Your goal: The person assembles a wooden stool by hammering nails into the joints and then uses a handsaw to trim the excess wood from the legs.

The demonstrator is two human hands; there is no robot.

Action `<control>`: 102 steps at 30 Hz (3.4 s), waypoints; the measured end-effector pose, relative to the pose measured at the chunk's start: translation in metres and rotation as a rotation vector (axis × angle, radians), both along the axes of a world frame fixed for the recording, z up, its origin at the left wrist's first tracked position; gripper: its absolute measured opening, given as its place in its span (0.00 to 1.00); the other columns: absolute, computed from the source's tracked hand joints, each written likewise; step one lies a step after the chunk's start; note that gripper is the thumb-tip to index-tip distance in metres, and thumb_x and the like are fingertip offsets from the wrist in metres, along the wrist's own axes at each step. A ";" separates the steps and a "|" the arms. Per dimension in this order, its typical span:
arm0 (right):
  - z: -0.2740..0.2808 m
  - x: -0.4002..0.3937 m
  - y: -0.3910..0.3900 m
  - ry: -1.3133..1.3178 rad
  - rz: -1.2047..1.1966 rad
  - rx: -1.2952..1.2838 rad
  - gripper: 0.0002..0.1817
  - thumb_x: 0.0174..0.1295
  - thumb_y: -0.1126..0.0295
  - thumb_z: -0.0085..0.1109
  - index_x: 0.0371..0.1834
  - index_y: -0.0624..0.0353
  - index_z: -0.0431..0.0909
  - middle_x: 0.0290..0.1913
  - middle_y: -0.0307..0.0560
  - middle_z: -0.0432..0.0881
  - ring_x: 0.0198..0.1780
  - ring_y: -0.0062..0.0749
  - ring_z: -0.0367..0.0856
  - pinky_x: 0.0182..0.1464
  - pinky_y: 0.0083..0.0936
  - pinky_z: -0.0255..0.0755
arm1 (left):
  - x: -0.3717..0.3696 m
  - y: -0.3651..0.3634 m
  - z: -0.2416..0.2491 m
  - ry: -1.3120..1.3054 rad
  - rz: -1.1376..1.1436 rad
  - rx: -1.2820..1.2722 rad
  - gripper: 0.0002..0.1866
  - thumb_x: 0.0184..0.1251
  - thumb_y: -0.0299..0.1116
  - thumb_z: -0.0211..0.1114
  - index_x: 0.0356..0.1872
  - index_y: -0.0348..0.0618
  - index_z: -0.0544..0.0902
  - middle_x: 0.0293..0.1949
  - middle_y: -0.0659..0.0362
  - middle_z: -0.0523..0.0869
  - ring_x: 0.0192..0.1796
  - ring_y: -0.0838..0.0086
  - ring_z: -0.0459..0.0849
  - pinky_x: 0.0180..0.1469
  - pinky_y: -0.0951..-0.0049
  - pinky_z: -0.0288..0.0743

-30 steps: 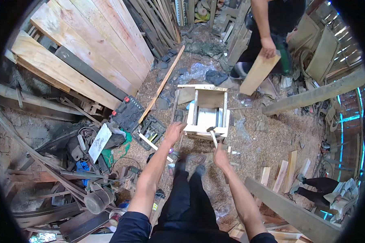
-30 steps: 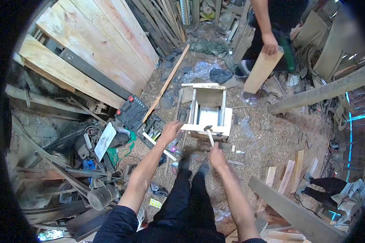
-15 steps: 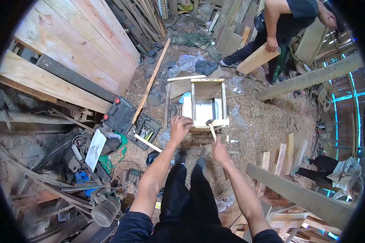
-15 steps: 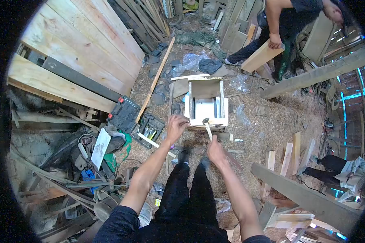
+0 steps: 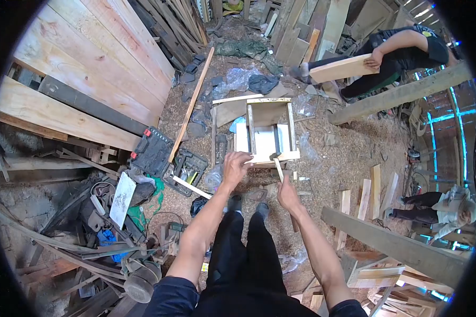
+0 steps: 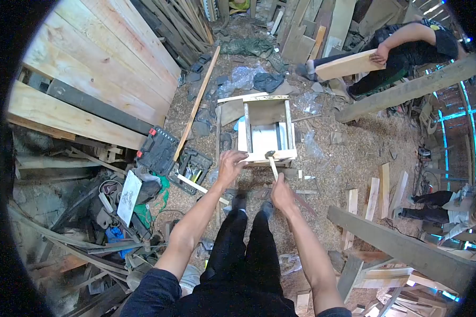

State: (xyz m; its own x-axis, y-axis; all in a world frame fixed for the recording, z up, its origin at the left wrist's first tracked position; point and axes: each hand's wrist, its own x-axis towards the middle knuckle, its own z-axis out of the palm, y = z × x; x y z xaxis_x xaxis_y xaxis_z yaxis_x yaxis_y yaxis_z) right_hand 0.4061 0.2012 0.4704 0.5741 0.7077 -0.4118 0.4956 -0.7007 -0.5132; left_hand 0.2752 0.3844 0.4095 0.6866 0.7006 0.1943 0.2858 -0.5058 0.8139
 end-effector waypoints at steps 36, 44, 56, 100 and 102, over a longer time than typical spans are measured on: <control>0.049 -0.032 0.044 -0.004 0.054 0.091 0.12 0.72 0.66 0.44 0.45 0.65 0.63 0.24 0.73 0.78 0.30 0.73 0.78 0.31 0.59 0.71 | -0.001 0.016 0.016 0.251 -0.066 0.031 0.16 0.49 0.35 0.74 0.43 0.51 0.88 0.44 0.62 0.86 0.53 0.63 0.77 0.60 0.59 0.64; 0.037 -0.025 0.040 -0.075 0.147 0.031 0.11 0.71 0.67 0.45 0.46 0.65 0.64 0.26 0.75 0.78 0.31 0.74 0.78 0.33 0.61 0.71 | -0.001 0.019 0.018 0.267 -0.065 -0.010 0.18 0.47 0.35 0.75 0.43 0.49 0.88 0.46 0.61 0.86 0.52 0.63 0.77 0.58 0.61 0.65; 0.025 -0.019 0.025 -0.036 0.024 -0.006 0.11 0.70 0.67 0.46 0.43 0.66 0.64 0.27 0.76 0.79 0.34 0.75 0.78 0.40 0.62 0.70 | -0.001 -0.005 -0.003 -0.009 0.074 0.175 0.10 0.51 0.28 0.69 0.38 0.46 0.88 0.41 0.61 0.86 0.50 0.66 0.80 0.59 0.60 0.65; 0.014 -0.025 0.028 -0.109 0.169 0.066 0.09 0.70 0.69 0.44 0.44 0.63 0.60 0.24 0.73 0.77 0.28 0.71 0.78 0.28 0.59 0.70 | -0.004 -0.002 0.000 0.092 0.007 0.113 0.08 0.53 0.32 0.69 0.36 0.48 0.89 0.41 0.62 0.84 0.49 0.65 0.78 0.56 0.61 0.66; 0.021 -0.023 0.028 -0.078 0.162 0.145 0.09 0.70 0.69 0.44 0.44 0.63 0.60 0.23 0.73 0.76 0.28 0.71 0.78 0.27 0.59 0.70 | -0.004 0.001 0.000 0.078 0.015 0.113 0.08 0.53 0.32 0.69 0.36 0.48 0.89 0.40 0.62 0.84 0.48 0.65 0.78 0.56 0.61 0.66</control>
State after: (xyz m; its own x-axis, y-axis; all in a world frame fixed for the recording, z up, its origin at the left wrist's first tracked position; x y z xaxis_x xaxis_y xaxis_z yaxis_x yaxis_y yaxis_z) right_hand 0.3827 0.2295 0.4911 0.4742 0.8417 -0.2583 0.6375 -0.5306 -0.5586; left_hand 0.2713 0.3850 0.4096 0.6927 0.6873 0.2185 0.3542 -0.5881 0.7271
